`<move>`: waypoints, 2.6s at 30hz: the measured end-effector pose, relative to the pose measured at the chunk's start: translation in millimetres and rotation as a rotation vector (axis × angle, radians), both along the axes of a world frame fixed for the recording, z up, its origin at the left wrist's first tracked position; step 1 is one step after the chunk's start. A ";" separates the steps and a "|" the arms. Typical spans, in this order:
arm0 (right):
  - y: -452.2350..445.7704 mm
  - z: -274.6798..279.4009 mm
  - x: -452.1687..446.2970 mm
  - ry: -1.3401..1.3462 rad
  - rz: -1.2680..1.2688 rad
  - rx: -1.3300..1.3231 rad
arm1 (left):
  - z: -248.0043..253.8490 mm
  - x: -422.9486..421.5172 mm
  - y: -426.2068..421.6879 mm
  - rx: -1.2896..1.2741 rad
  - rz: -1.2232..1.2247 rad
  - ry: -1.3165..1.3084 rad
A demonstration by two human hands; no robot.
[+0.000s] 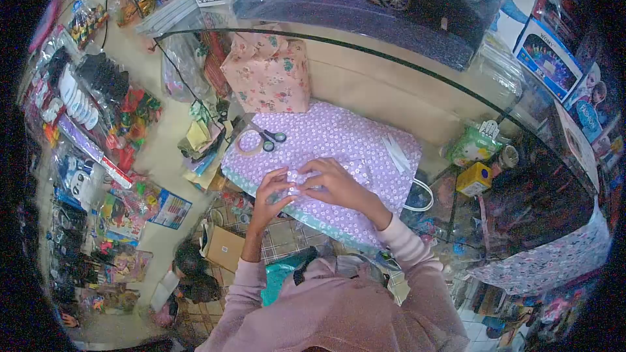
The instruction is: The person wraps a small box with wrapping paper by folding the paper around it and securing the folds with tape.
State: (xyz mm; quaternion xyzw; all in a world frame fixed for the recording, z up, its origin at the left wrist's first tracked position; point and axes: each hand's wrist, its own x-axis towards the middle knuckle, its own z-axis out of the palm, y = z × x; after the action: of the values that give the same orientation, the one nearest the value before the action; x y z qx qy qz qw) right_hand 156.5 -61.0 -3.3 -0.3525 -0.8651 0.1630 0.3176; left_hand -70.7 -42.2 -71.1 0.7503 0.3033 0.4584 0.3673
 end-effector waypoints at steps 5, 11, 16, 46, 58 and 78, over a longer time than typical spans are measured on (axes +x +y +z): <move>-0.9 -1.1 -7.2 0.005 -0.048 -0.033 | 5.2 -1.2 1.1 0.076 -0.024 0.028; 0.5 -1.3 -11.6 0.053 -0.077 -0.023 | -4.8 0.7 6.1 0.048 -0.028 -0.046; 2.1 -5.0 -10.3 0.054 -0.052 -0.047 | -7.0 1.4 6.0 0.039 -0.037 -0.073; 27.7 -6.0 -2.8 0.224 0.161 -0.421 | -1.8 10.9 3.9 -0.362 -0.131 -0.269; -13.3 -3.3 -12.9 -0.060 -0.107 0.137 | -4.7 21.3 9.2 -0.289 -0.114 -0.322; 0.4 -15.5 -1.9 0.000 -0.092 0.134 | 7.3 21.8 12.0 -0.087 -0.030 -0.134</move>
State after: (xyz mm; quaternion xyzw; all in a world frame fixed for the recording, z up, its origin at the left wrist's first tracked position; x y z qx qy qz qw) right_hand 154.6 -60.7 -18.8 -0.3696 -0.8569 0.0899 0.3479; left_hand -48.9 -30.1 -63.8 0.7060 0.2863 0.4883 0.4257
